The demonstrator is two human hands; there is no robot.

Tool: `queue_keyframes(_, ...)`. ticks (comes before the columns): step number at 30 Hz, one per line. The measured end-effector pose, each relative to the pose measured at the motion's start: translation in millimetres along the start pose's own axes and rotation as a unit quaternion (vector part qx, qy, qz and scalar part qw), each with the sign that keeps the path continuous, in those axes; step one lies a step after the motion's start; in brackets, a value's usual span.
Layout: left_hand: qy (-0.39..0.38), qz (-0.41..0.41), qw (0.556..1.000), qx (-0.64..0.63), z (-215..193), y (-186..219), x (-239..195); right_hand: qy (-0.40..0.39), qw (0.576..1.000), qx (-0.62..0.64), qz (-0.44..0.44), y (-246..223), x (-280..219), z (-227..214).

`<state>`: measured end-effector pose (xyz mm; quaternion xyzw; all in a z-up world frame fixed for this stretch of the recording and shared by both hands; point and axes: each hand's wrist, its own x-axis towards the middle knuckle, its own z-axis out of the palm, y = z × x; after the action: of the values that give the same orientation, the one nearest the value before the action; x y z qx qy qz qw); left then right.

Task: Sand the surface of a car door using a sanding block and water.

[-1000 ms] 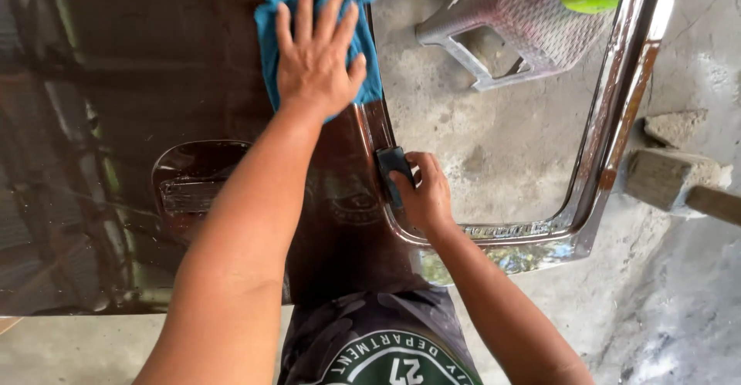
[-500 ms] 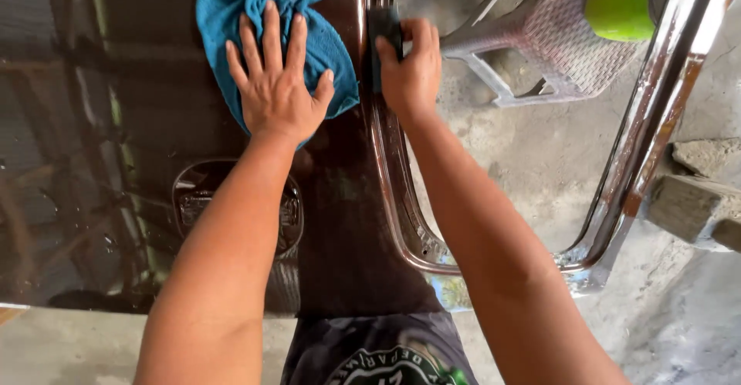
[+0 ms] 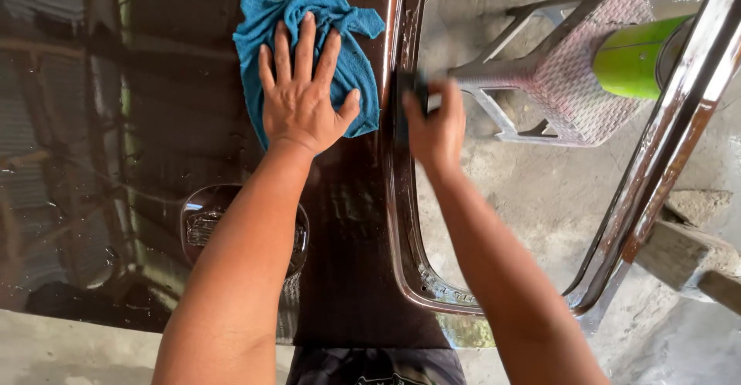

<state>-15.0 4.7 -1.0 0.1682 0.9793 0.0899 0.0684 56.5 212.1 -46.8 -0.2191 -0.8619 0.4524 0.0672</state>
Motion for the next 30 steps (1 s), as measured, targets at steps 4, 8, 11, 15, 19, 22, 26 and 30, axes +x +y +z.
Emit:
queue_keyframes(4, -0.009, -0.001, 1.0, 0.004, -2, 2, 1, 0.088, 0.983, 0.021, -0.158, -10, 95, 33)
queue_keyframes(8, -0.02, -0.009, 1.0, -0.004, -5, 3, -1, 0.077, 0.981, 0.015, -0.179, -11, 85, 27)
queue_keyframes(11, -0.019, -0.011, 1.0, -0.001, -3, 2, 4, -0.001, 0.996, 0.018, -0.084, -20, 32, 2)
queue_keyframes(15, -0.016, -0.007, 1.0, 0.004, 2, 0, 2, -0.052, 0.999, -0.014, -0.002, -4, -35, -15)
queue_keyframes(19, -0.01, -0.002, 1.0, 0.012, 3, 0, 0, -0.023, 0.999, -0.002, -0.027, -11, 5, 3)
queue_keyframes(22, -0.019, -0.008, 1.0, 0.008, 1, 1, -1, 0.035, 0.995, 0.005, -0.092, -18, 62, 21)
queue_keyframes(26, -0.017, -0.009, 1.0, 0.003, 1, 3, -1, 0.065, 0.985, -0.012, -0.157, -17, 84, 21)
queue_keyframes(30, -0.01, -0.006, 1.0, 0.002, 3, -1, -2, -0.048, 0.997, 0.009, -0.057, -17, 20, -6)
